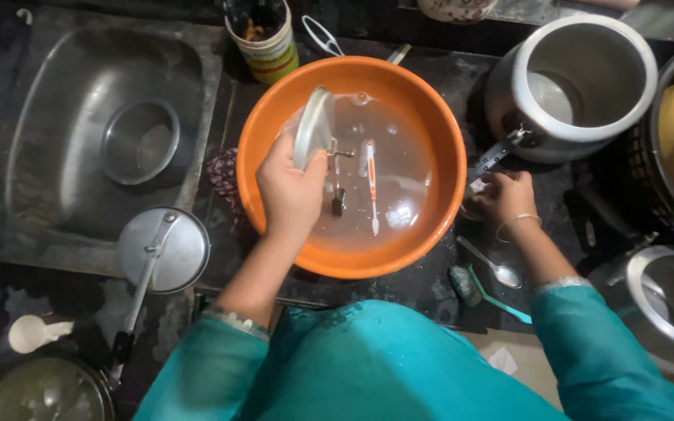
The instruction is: The person washes a pressure cooker lid and its parts in a large orange basin of soapy water in a kitchen sink. They scrub the lid and handle with a scrubber, rinse the pieces in the water, and handle a knife and other utensils in the basin.
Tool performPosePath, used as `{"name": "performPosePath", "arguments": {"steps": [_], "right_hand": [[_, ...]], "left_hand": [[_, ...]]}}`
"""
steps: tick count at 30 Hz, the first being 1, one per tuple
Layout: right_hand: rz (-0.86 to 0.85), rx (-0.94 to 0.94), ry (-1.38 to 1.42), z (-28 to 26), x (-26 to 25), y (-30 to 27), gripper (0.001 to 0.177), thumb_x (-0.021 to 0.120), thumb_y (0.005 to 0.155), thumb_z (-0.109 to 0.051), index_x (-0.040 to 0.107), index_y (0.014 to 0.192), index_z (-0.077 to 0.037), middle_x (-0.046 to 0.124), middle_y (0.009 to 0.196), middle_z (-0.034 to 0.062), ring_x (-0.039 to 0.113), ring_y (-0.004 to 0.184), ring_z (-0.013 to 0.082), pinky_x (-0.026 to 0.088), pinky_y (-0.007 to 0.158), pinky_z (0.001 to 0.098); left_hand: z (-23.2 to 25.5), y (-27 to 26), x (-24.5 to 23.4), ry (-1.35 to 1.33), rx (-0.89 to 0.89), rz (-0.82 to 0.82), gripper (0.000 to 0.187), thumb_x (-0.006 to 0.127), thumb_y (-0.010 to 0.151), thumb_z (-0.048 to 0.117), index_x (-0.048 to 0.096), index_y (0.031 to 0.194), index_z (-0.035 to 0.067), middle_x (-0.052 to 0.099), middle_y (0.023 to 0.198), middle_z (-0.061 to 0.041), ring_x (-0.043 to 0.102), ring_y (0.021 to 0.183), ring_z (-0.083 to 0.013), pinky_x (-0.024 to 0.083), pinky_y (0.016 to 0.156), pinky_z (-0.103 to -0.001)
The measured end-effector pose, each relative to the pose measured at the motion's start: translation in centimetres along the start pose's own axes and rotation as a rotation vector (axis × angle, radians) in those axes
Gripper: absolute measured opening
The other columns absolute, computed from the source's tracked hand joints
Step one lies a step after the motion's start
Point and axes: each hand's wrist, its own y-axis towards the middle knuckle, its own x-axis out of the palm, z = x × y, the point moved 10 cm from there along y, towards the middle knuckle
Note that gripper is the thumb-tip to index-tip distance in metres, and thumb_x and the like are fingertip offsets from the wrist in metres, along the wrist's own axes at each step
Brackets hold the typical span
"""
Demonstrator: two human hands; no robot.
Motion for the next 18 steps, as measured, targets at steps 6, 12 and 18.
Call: {"name": "performPosePath", "arguments": {"steps": [6,12,18], "right_hand": [[-0.055,-0.121,-0.513,-3.2,1.8,-3.0,0.020,0.067,0.091,-0.033,0.079,0.103,-0.024,0.070,0.119,0.0034,0.063,0.115,0.0285,0.052,0.093,0.0444],[-0.287,-0.145,-0.653,-2.5,3.3,-1.8,0.026,0.058,0.095,-0.033,0.077,0.113,-0.029,0.070,0.125,-0.0018,0.060,0.123,0.0236,0.050,0.096,0.0467],[-0.330,-0.205,-0.634,-3.8,1.7,-1.2,0.040,0.061,0.090,-0.026,0.066,0.130,-0.027,0.065,0.136,0.0037,0.062,0.124,0.0287,0.058,0.092,0.0431]], "left_hand": [[0.5,-0.3,-0.4,-0.022,0.054,0.033,0.036,0.068,0.088,-0.001,0.065,0.124,-0.002,0.074,0.107,-0.018,0.075,0.099,-0.0218,0.057,0.086,-0.032],[-1.6,-0.3,0.6,0.040,-0.085,-0.018,0.026,0.075,0.092,0.003,0.051,0.085,-0.005,0.056,0.076,-0.017,0.056,0.071,-0.0225,0.049,0.064,-0.036],[0.1,-0.9,0.7,0.022,0.080,-0.015,0.020,0.072,0.087,0.003,0.053,0.086,-0.001,0.058,0.077,-0.011,0.058,0.069,-0.0161,0.048,0.063,-0.033]]}}
